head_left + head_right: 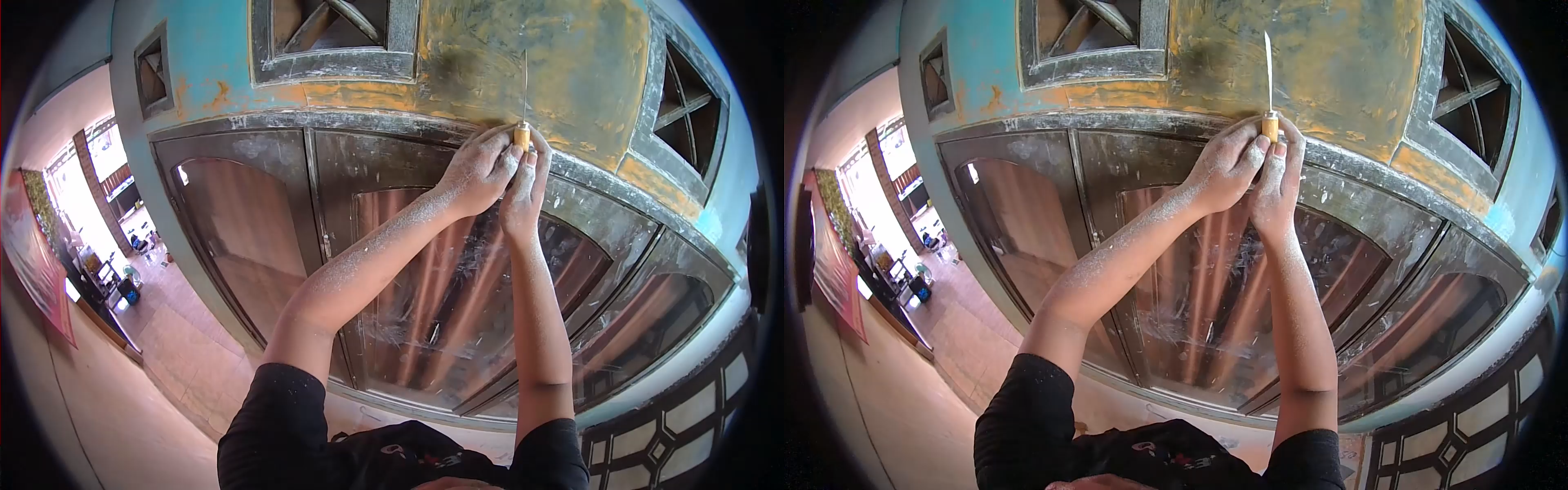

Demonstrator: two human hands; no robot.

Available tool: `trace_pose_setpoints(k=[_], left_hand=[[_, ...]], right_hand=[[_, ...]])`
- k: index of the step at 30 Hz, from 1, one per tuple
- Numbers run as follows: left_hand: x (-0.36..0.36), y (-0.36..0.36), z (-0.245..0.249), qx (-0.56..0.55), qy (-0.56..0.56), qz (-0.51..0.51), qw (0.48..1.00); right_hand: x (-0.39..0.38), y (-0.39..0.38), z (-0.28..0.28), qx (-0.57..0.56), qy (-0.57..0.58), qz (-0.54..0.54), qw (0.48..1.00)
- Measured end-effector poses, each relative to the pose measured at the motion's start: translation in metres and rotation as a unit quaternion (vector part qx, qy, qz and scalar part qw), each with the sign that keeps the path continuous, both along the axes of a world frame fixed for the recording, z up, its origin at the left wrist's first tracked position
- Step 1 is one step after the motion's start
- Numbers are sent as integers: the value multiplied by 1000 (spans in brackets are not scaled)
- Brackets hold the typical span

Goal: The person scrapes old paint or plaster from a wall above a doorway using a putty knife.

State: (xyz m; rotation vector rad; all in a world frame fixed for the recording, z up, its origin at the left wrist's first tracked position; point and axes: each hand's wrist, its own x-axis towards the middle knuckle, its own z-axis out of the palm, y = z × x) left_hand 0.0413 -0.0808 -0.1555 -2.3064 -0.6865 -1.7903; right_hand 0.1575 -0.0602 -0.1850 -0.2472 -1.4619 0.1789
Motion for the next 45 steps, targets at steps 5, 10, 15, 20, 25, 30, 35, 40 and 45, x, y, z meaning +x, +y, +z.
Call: trace_pose_setpoints(k=[5, 10, 15, 20, 25, 30, 35, 40, 45], left_hand=[[8, -5, 9, -97, -94, -88, 987], [-10, -3, 41, -45, -162, 0, 986], [-57, 0, 62, 6, -116, 158, 981], [-75, -3, 86, 5, -34, 246, 969], [-72, -20, 117, 5, 32, 312, 949], [-63, -28, 140, -48, 117, 477, 870], [-61, -21, 150, -37, 110, 528, 841], [-61, -19, 170, -2, 88, 536, 840], [-58, -22, 172, -5, 94, 539, 837]], right_hand=[[-1, -10, 15, -29, 11, 37, 999], [14, -26, 43, 28, -181, -159, 970], [61, -18, 94, 159, -195, -351, 902], [110, 12, 171, 208, -135, -515, 820], [111, 37, 188, 197, -105, -570, 791], [108, 39, 182, 219, -122, -582, 773], [111, 40, 179, 221, -128, -576, 777], [111, 39, 180, 221, -130, -575, 777], [111, 37, 180, 224, -130, -573, 778]])
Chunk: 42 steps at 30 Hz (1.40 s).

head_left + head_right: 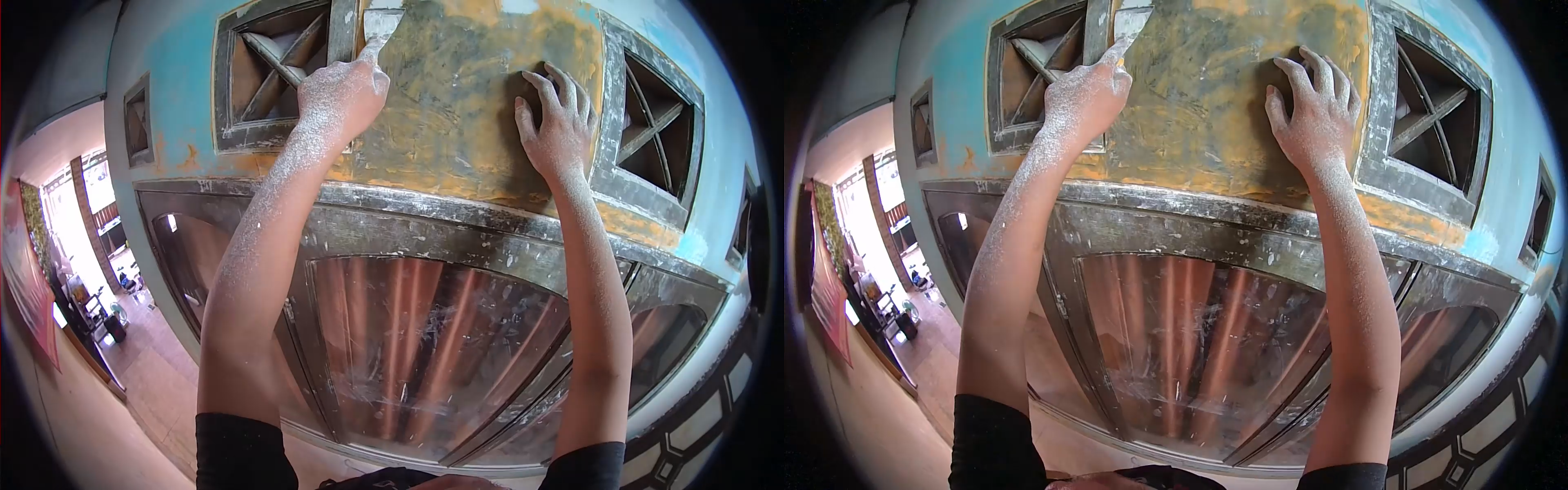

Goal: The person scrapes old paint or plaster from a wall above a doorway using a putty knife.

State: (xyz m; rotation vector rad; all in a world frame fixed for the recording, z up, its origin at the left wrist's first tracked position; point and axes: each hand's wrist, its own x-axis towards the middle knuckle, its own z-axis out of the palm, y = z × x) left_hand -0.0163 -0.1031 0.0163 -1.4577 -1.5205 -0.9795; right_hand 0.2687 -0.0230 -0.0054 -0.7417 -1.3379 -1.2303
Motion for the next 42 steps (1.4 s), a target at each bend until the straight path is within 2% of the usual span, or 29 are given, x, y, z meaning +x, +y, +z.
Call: trace_pose_setpoints(k=[8, 16, 23, 25, 32, 35, 42], left_hand=[[8, 1, 6, -8, -6, 14, 1000], [9, -3, 11, 2, -15, -21, 1000], [0, -10, 9, -6, 18, -5, 1000], [-2, -14, 21, -54, 1, -3, 999], [2, -13, 15, -38, 9, 2, 999], [2, -15, 20, -63, 1, 26, 998], [2, -10, 18, -4, 7, -25, 1000]], right_hand=[[1, 1, 0, 4, 2, 18, 1000], [2, 2, 0, 2, -2, 26, 1000], [2, 4, 0, 10, 5, 12, 1000], [2, 4, -2, 8, 2, 17, 1000], [3, 8, -1, 7, 5, 8, 1000], [3, 7, -2, 6, 7, 2, 1000], [1, 6, 0, 0, 12, 6, 1000]])
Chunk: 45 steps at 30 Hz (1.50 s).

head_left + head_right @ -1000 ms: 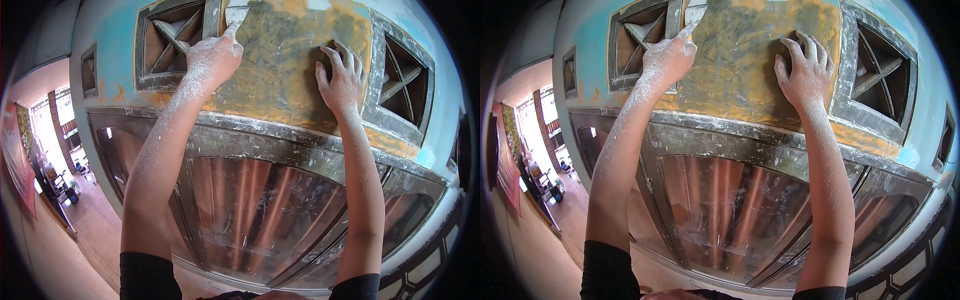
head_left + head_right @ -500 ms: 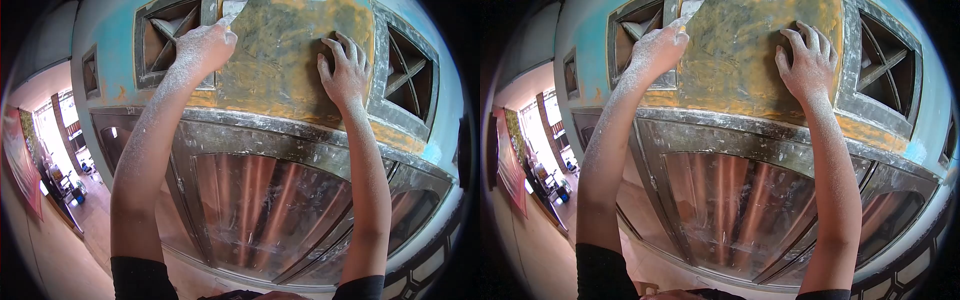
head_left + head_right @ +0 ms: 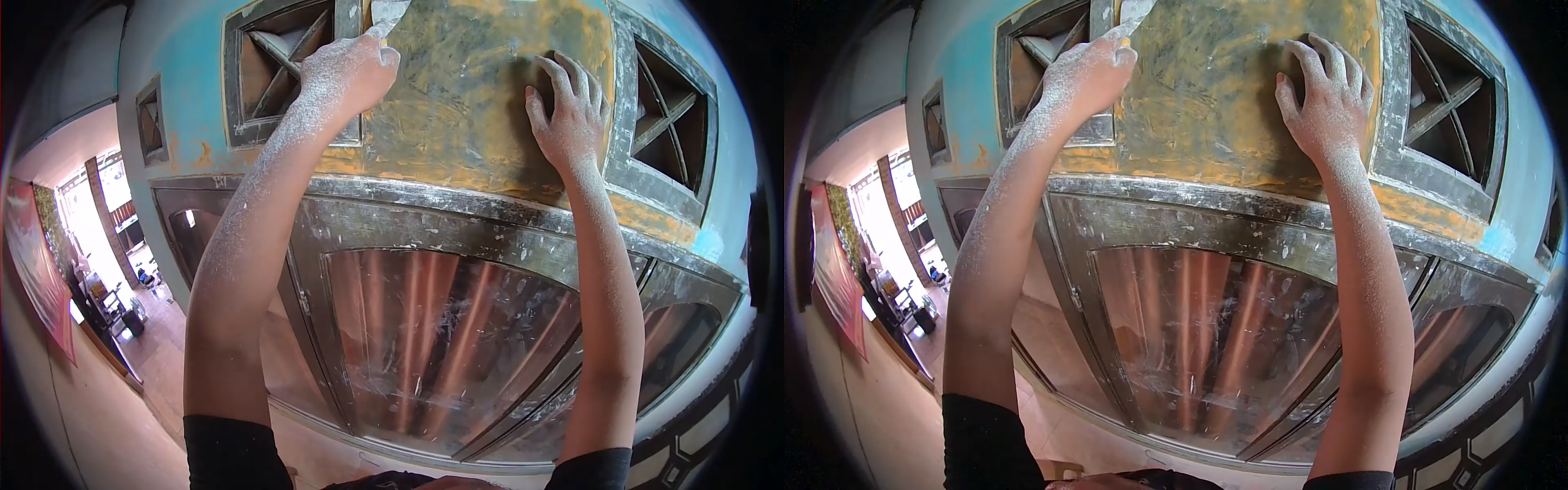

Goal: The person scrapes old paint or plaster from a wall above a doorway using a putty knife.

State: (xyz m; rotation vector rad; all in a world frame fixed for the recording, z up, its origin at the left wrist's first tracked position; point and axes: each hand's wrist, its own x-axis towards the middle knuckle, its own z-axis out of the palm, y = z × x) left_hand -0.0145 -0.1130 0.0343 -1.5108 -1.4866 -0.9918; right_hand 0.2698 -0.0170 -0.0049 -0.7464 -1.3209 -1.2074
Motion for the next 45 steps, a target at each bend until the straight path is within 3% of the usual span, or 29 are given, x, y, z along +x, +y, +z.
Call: trace_pose_setpoints(k=[15, 25, 31, 35, 38, 45], left_hand=[[-1, 2, 1, -35, -15, -6, 999], [-3, 11, 3, -15, -61, -63, 996], [-11, 10, 0, 9, -23, -80, 996], [-2, 1, -14, -50, -44, -53, 996], [-10, 13, -7, -1, -29, -66, 997], [-8, 0, -11, -27, -37, -57, 997]], right_hand=[[-1, 5, 0, -6, 15, -69, 997], [0, 6, -5, -21, 15, -32, 999], [-1, 3, -7, -34, 23, -40, 998], [-2, 2, -12, -35, 23, -54, 998], [-1, 3, -10, -30, 26, -52, 998], [-3, -1, -13, -46, 33, -61, 997]])
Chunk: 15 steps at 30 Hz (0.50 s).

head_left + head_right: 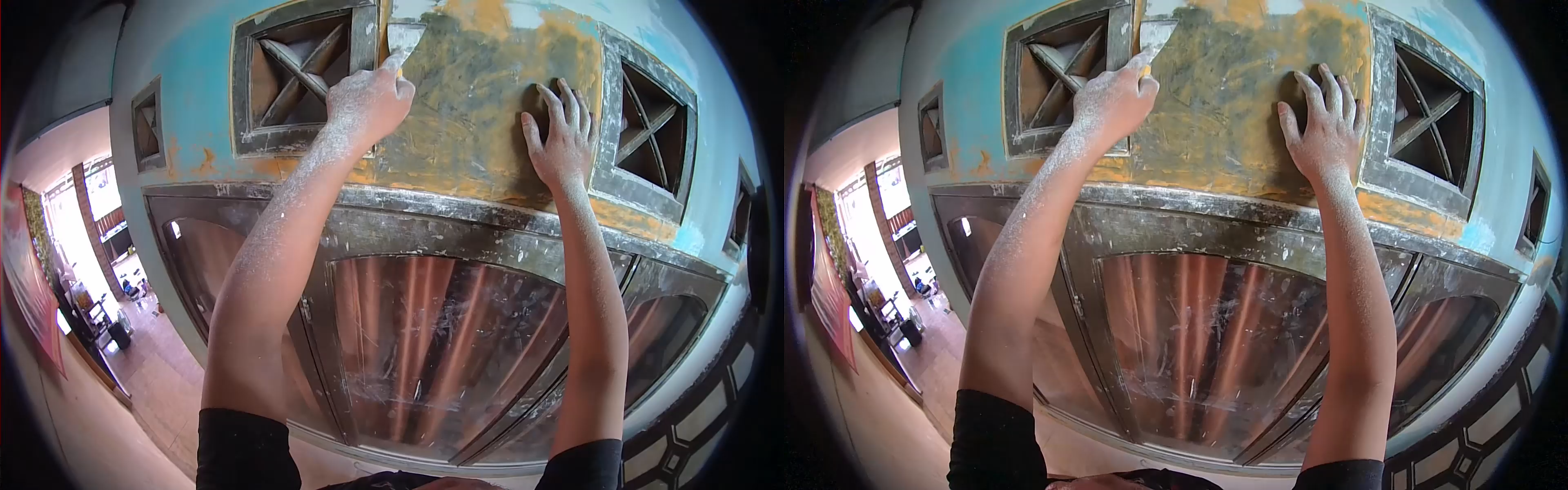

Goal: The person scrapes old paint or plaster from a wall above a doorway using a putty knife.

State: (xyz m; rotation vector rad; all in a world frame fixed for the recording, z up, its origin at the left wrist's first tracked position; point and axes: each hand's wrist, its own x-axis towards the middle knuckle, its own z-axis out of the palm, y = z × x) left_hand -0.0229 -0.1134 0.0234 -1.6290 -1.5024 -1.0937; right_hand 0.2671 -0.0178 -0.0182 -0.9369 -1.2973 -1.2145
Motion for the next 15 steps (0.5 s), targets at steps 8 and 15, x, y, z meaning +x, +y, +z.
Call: trace_pose_setpoints(k=[8, 15], left_hand=[[-68, 5, 17, 15, 126, 89, 988], [-101, 22, 43, 46, 175, 96, 979]], right_hand=[[0, -5, -6, -16, 3, 7, 1000], [0, -3, -5, -7, -3, 6, 1000]])
